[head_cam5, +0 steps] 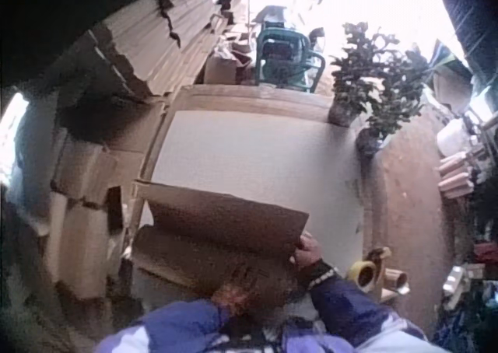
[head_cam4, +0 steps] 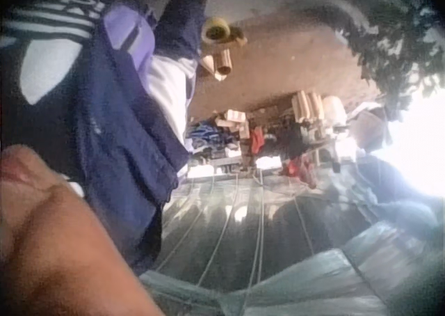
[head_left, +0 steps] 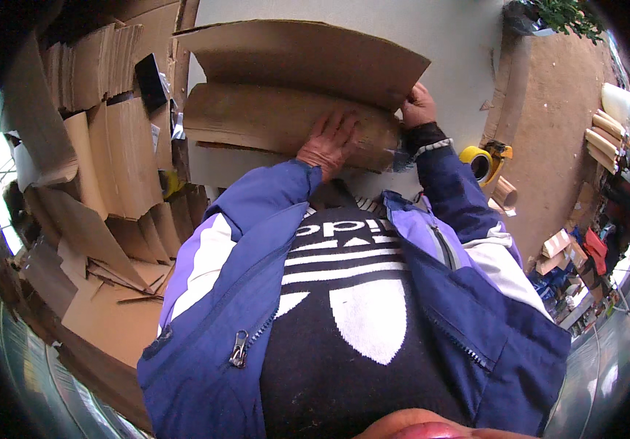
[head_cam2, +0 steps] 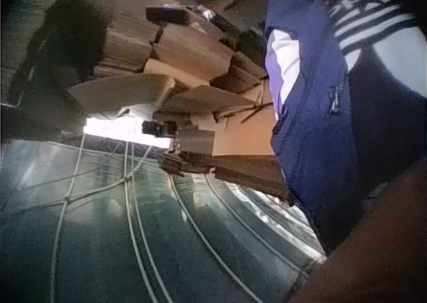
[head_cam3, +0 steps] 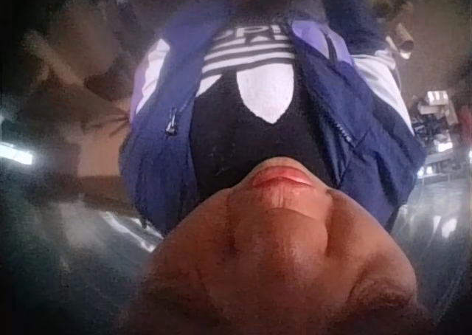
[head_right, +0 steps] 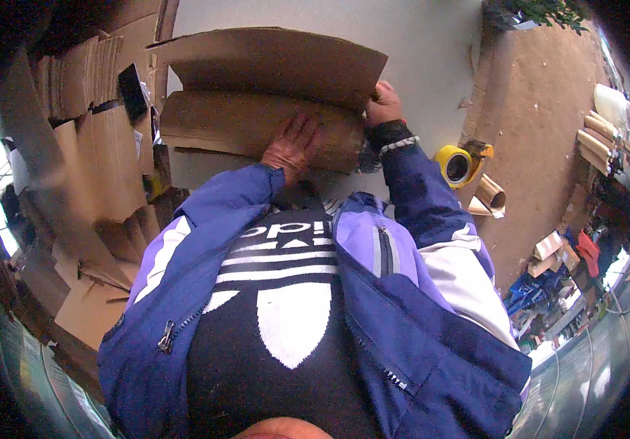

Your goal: The person rolls a flat cardboard sheet around a cylindrical core to form a tube, then secures the seam with packing tape. They repeat the process to make a second tube, then move a potted plant and stack flat cardboard sheets nearby.

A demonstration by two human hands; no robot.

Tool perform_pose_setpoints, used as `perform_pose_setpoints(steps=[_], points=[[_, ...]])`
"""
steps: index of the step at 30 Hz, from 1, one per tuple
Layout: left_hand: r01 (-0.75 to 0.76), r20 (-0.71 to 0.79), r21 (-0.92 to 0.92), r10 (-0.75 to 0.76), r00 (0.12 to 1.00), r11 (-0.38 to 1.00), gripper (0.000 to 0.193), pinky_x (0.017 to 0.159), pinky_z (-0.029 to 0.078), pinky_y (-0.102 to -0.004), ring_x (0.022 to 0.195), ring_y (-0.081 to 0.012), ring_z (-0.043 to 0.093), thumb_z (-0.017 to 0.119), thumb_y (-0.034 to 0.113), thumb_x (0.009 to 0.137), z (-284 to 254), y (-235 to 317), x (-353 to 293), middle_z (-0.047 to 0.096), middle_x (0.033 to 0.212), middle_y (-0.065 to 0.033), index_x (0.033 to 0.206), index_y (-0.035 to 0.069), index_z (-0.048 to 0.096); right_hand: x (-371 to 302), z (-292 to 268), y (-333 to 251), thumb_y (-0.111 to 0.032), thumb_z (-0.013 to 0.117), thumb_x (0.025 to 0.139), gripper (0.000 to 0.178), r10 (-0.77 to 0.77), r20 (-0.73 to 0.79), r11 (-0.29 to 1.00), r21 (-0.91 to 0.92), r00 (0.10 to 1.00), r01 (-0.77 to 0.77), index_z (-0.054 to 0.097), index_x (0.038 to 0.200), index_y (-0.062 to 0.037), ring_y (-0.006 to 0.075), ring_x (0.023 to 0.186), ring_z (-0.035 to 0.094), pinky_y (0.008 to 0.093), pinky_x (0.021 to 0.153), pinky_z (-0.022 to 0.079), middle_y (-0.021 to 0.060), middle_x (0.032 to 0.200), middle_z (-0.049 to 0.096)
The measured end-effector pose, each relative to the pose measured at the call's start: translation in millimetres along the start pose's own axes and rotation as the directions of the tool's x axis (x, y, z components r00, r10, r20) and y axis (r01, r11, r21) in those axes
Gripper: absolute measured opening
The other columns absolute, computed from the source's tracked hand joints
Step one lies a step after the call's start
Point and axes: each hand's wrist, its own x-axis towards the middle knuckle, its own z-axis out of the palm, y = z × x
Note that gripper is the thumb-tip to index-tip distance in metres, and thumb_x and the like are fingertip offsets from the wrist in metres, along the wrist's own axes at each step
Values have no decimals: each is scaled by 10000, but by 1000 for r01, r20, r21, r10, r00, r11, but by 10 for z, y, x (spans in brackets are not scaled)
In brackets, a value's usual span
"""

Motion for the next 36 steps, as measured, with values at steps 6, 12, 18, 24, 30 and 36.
perform_pose_setpoints(steps=[6, 12, 18, 24, 30, 36], points=[[-41, -124, -5, 40, 992, 999, 594, 1107, 296, -542, 1348, -405, 393, 549, 193, 830, -35, -60, 69, 397, 1465, -205, 1382, 24, 408, 382, 88, -193, -120, 607, 937, 237, 611, 244, 557, 543, 753, -628, 686, 1137, -22, 145, 991, 636, 298, 869, 513, 35, 1121, 690], [1, 83, 70, -7, 997, 998, 729, 1100, 317, -511, 1333, -384, 405, 635, 283, 778, -107, -123, 209, 415, 1457, -213, 1406, -5, 402, 200, 280, -866, -194, 618, 945, 282, 196, 21, 979, -62, 980, -194, 685, 1158, -22, 79, 908, 641, 274, 820, 515, 53, 998, 736], [-6, -50, 81, 10, 999, 997, 917, 1128, 283, -498, 1387, -387, 348, 753, 386, 663, -163, -124, 237, 362, 1492, -221, 1412, 2, 388, 603, 139, -1820, -362, 641, 891, 263, -157, -2, 977, -146, 988, 155, 725, 1015, -146, 336, 798, 696, 410, 709, 567, 142, 898, 716], [10, -38, 50, -8, 999, 999, 627, 1127, 279, -522, 1365, -377, 383, 578, 235, 811, -119, -81, 209, 417, 1453, -203, 1385, 25, 438, 847, 323, -2297, -318, 640, 906, 248, -301, 28, 906, -303, 953, 296, 721, 989, -99, 349, 794, 681, 385, 660, 556, 184, 909, 682], [16, -184, -24, -20, 983, 1000, 607, 1111, 308, -523, 1339, -390, 420, 563, 220, 802, -37, -75, 149, 399, 1471, -219, 1357, 9, 438, 949, 10, -668, -302, 735, 835, 502, 422, 121, 905, -5, 899, -424, 621, 1235, -20, 297, 936, 697, 392, 812, 554, 187, 1041, 715], [39, -193, 35, -32, 981, 999, 523, 1103, 317, -523, 1356, -374, 410, 521, 213, 859, 138, -78, 191, 396, 1472, -224, 1340, 15, 466, 1170, 285, -720, -211, 761, 781, 504, -224, -309, 799, -601, 924, -7, 600, 1243, -90, 355, 1173, 547, 446, 955, 497, 155, 1209, 606]])
